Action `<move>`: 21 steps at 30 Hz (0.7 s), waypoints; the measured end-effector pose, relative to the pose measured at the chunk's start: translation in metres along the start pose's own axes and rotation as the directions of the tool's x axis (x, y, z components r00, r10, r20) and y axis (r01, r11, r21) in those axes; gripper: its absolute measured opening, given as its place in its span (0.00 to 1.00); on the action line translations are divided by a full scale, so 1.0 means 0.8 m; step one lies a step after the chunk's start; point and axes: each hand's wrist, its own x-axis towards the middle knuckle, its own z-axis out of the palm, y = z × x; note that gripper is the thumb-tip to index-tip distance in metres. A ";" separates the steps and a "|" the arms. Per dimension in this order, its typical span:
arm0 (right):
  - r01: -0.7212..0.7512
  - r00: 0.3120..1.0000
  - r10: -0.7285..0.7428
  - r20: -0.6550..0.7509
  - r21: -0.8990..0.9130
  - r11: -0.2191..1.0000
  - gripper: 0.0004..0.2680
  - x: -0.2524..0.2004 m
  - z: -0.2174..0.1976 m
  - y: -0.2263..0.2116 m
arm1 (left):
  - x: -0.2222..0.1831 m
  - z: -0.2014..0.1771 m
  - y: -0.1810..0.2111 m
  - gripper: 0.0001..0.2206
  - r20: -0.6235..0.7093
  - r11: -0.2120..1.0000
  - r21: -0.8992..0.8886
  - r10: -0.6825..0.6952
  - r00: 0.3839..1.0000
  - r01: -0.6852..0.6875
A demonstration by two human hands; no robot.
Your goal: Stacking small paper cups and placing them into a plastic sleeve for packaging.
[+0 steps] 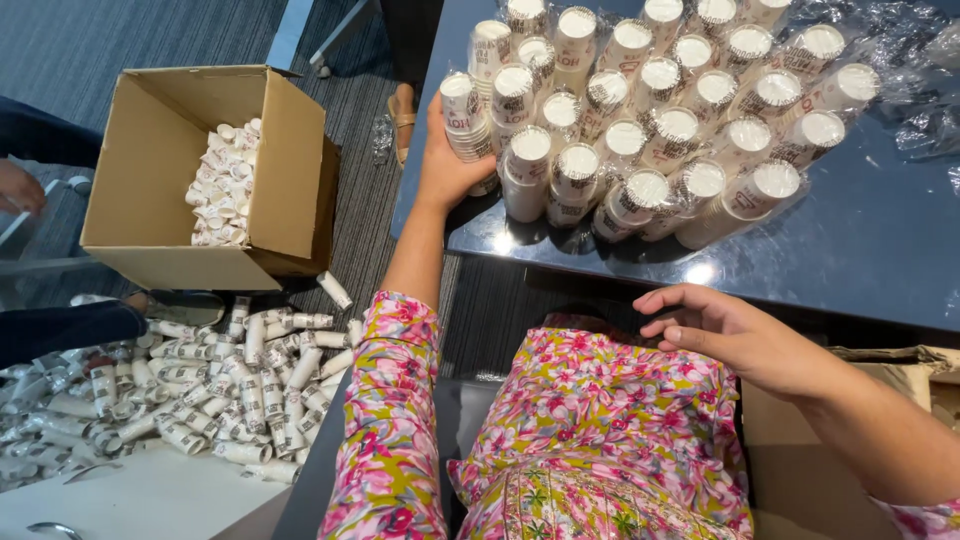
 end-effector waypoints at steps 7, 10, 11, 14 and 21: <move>-0.011 1.000 0.011 0.004 0.001 1.000 0.16 0.004 -0.003 0.002 | 0.007 -0.003 -0.026 0.53 0.024 0.992 -0.128 0.017 1.000 -0.014; -0.022 1.000 0.022 -0.008 -0.015 1.000 0.16 0.005 -0.004 0.001 | 0.003 -0.009 -0.024 0.53 0.047 0.997 -0.075 0.012 0.999 -0.009; -0.021 1.000 0.020 -0.008 -0.013 1.000 0.16 0.004 -0.003 0.000 | 0.001 -0.012 -0.015 0.53 0.059 0.993 0.057 0.102 0.993 -0.106; -0.020 1.000 0.019 -0.017 -0.008 1.000 0.16 0.001 -0.004 -0.002 | -0.009 -0.009 -0.011 0.54 0.071 0.968 0.202 0.138 0.988 -0.150; -0.028 1.000 0.027 -0.013 -0.016 0.999 0.16 0.001 -0.002 -0.006 | -0.019 0.006 -0.010 0.60 0.024 0.957 0.258 0.131 0.991 -0.133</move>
